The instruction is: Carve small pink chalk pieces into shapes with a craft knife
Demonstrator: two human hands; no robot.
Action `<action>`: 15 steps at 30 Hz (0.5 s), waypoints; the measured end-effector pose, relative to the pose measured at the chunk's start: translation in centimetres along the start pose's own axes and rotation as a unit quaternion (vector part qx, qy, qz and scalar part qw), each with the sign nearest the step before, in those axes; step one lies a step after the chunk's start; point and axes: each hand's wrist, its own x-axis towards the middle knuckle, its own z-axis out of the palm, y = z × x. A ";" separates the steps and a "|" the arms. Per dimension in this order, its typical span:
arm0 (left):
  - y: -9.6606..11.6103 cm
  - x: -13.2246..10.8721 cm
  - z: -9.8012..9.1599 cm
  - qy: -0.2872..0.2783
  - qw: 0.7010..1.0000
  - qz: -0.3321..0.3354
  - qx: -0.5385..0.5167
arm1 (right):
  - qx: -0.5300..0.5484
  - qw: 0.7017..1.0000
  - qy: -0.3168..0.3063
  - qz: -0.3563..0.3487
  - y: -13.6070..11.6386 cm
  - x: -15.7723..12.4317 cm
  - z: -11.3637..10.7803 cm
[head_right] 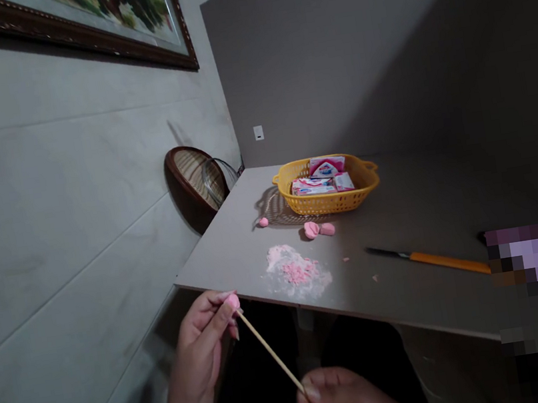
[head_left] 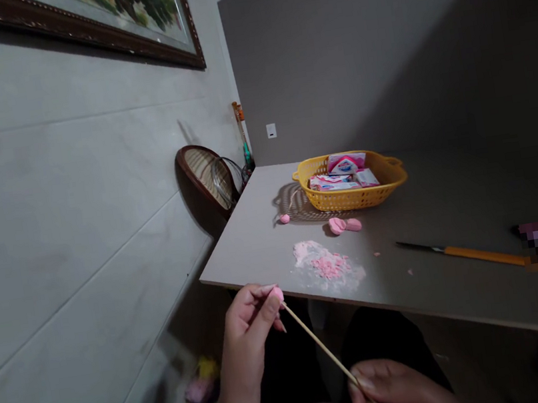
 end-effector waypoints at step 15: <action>-0.7 1.2 2.3 0.055 0.991 -0.084 -0.094 | -0.394 0.825 0.354 -0.198 -0.2 -1.0 0.3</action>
